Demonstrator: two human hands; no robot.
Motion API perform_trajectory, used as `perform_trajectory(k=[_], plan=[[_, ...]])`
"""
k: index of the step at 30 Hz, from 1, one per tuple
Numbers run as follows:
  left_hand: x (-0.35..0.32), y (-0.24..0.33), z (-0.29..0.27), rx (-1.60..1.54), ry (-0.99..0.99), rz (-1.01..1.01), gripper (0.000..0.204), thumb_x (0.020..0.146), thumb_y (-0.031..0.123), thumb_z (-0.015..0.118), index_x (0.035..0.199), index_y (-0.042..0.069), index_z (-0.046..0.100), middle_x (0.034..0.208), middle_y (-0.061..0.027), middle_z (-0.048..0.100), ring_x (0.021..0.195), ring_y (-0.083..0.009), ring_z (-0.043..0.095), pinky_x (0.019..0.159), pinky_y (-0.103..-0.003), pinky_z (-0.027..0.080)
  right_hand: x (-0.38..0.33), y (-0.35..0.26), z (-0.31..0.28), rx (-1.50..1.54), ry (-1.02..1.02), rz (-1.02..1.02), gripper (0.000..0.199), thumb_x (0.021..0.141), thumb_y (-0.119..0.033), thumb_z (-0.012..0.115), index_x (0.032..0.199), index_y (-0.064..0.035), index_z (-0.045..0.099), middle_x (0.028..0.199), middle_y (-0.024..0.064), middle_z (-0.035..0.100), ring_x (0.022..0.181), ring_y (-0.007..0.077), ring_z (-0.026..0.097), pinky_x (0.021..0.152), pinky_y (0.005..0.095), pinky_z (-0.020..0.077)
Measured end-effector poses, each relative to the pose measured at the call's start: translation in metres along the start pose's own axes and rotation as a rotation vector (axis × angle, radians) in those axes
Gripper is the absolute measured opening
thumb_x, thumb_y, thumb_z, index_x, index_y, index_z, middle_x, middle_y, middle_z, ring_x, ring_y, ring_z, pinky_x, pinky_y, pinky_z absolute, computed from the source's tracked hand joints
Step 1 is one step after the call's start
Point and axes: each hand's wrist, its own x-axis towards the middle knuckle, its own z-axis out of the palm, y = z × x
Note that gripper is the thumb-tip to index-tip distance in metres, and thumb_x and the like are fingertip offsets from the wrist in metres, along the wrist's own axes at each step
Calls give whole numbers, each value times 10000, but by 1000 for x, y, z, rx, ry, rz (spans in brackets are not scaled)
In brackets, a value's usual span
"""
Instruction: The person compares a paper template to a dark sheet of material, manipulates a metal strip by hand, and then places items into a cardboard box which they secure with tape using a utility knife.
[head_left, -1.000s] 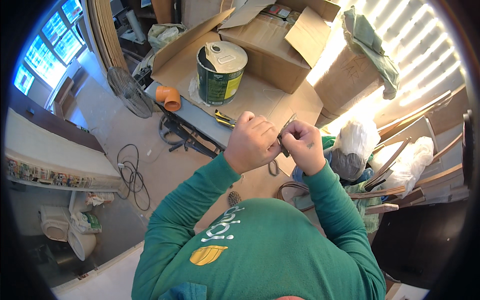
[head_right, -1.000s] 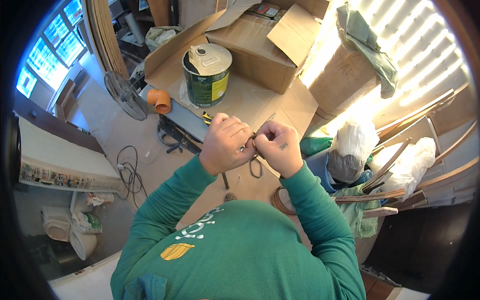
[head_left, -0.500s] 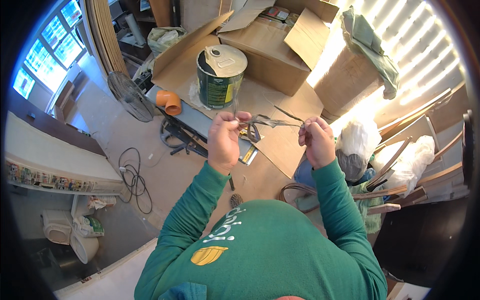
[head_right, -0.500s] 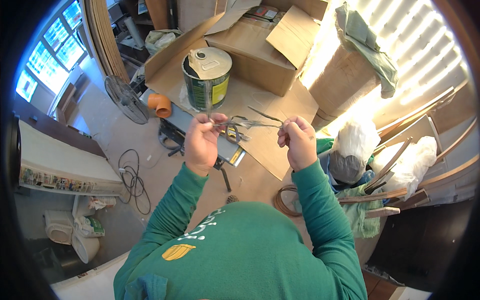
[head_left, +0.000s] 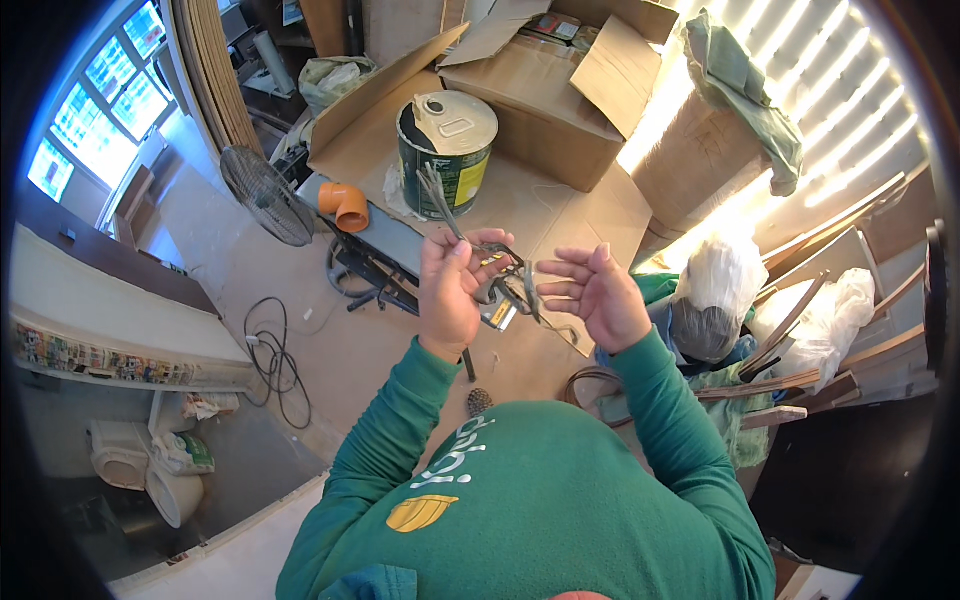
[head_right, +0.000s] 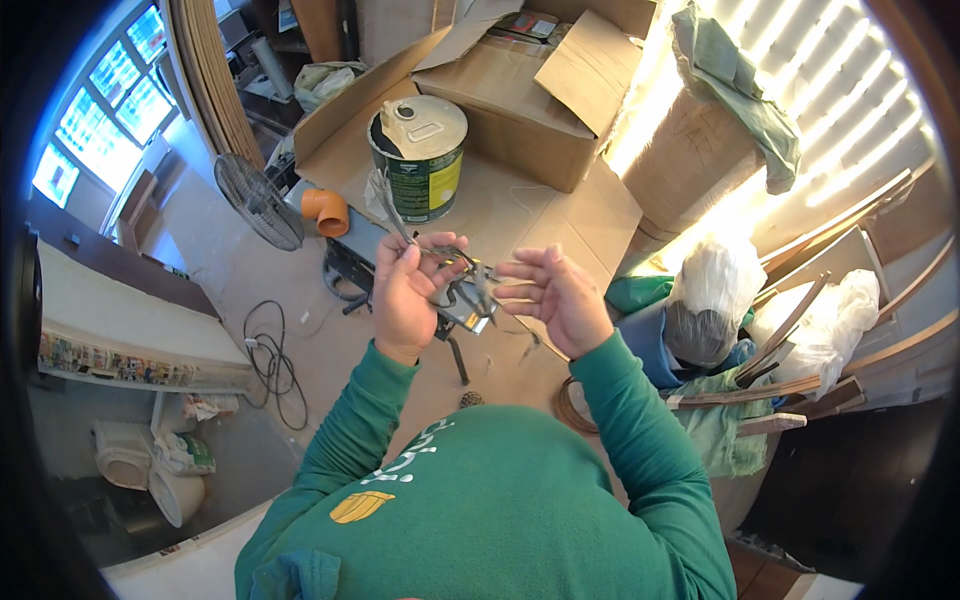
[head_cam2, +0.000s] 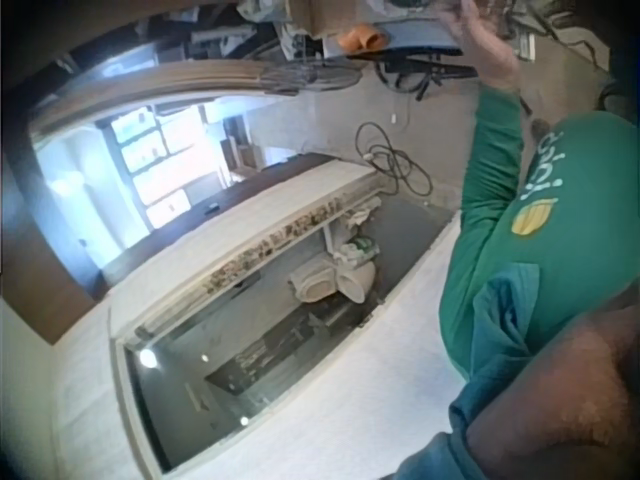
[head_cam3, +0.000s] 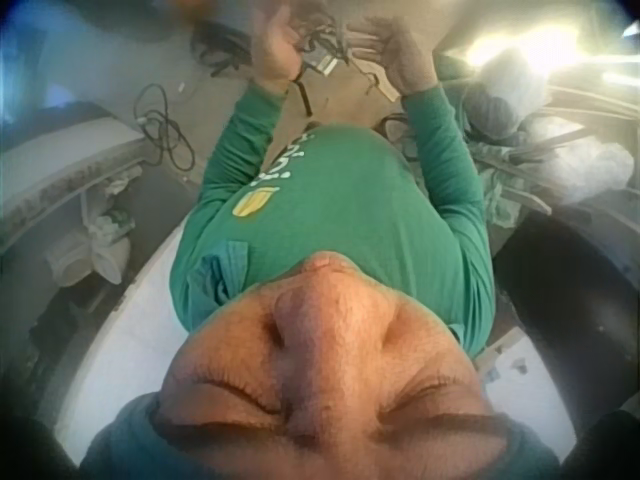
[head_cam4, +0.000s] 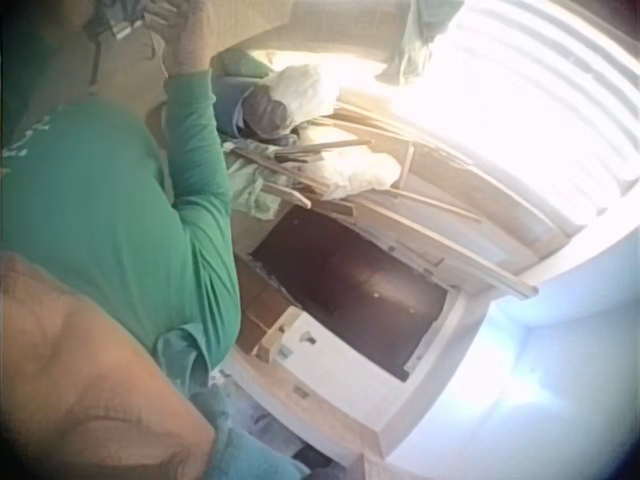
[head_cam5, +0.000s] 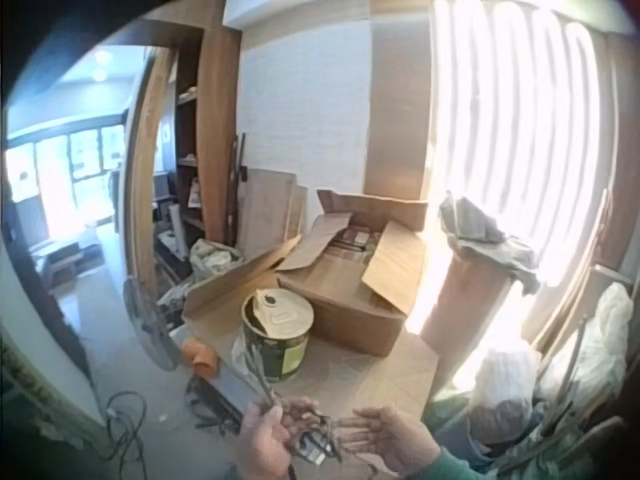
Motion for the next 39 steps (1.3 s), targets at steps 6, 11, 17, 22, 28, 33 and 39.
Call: perform_trajectory(k=[6, 11, 17, 22, 28, 33, 39], plan=[[-16, -15, 11, 90, -20, 28, 225, 1028, 132, 479, 1243, 102, 418, 1276, -194, 582, 1177, -311, 605, 966, -441, 531, -4, 7, 30, -405, -56, -12, 442, 910, -35, 671, 1312, 33, 502, 959, 73, 671, 837, 120, 648, 758, 256, 541], [-23, -15, 3, 558, -209, -138, 341, 999, 124, 559, 1314, 42, 458, 1260, -159, 599, 1138, -241, 615, 963, -382, 527, -3, 9, 28, -263, 23, -76, 318, 925, -22, 612, 1234, 42, 572, 890, 63, 660, 743, 109, 619, 689, 246, 524], [-17, -22, -8, 171, -92, -317, 233, 947, 60, 645, 1157, -26, 594, 1092, -110, 676, 969, -156, 667, 894, -309, 543, -1, 15, 16, -320, 165, -157, 283, 942, -23, 589, 1224, 0, 596, 854, 48, 640, 713, 105, 612, 653, 242, 512], [-32, -24, 18, 327, -187, -301, 142, 981, 76, 603, 1096, -5, 620, 988, -105, 692, 986, -188, 666, 940, -331, 522, 0, 24, 14, -204, 114, -193, 230, 948, -37, 611, 1177, -13, 605, 857, 30, 621, 688, 95, 593, 634, 235, 497], [-40, -36, 1, -237, 84, -311, 131, 1015, 175, 595, 1061, 53, 598, 779, -19, 622, 816, -174, 647, 833, -333, 521, 3, 27, 6, -215, 206, -175, 148, 955, -47, 613, 1097, -6, 612, 850, 27, 618, 703, 115, 602, 639, 255, 507], [-42, -4, -18, -376, -160, -429, 166, 1010, 151, 579, 1127, 36, 605, 623, 41, 397, 481, -80, 335, 572, -270, 400, 3, 35, -8, -55, 267, -155, 132, 962, -30, 589, 1088, -4, 620, 844, 29, 613, 717, 134, 603, 664, 275, 520], [-33, 10, -39, 583, -53, -206, 255, 934, 50, 640, 1184, 1, 634, 645, 18, 516, 495, -96, 435, 515, -268, 385, 5, 9, -24, -214, 294, -282, 218, 868, 60, 572, 1078, 31, 623, 829, 52, 596, 727, 141, 604, 695, 288, 530]])
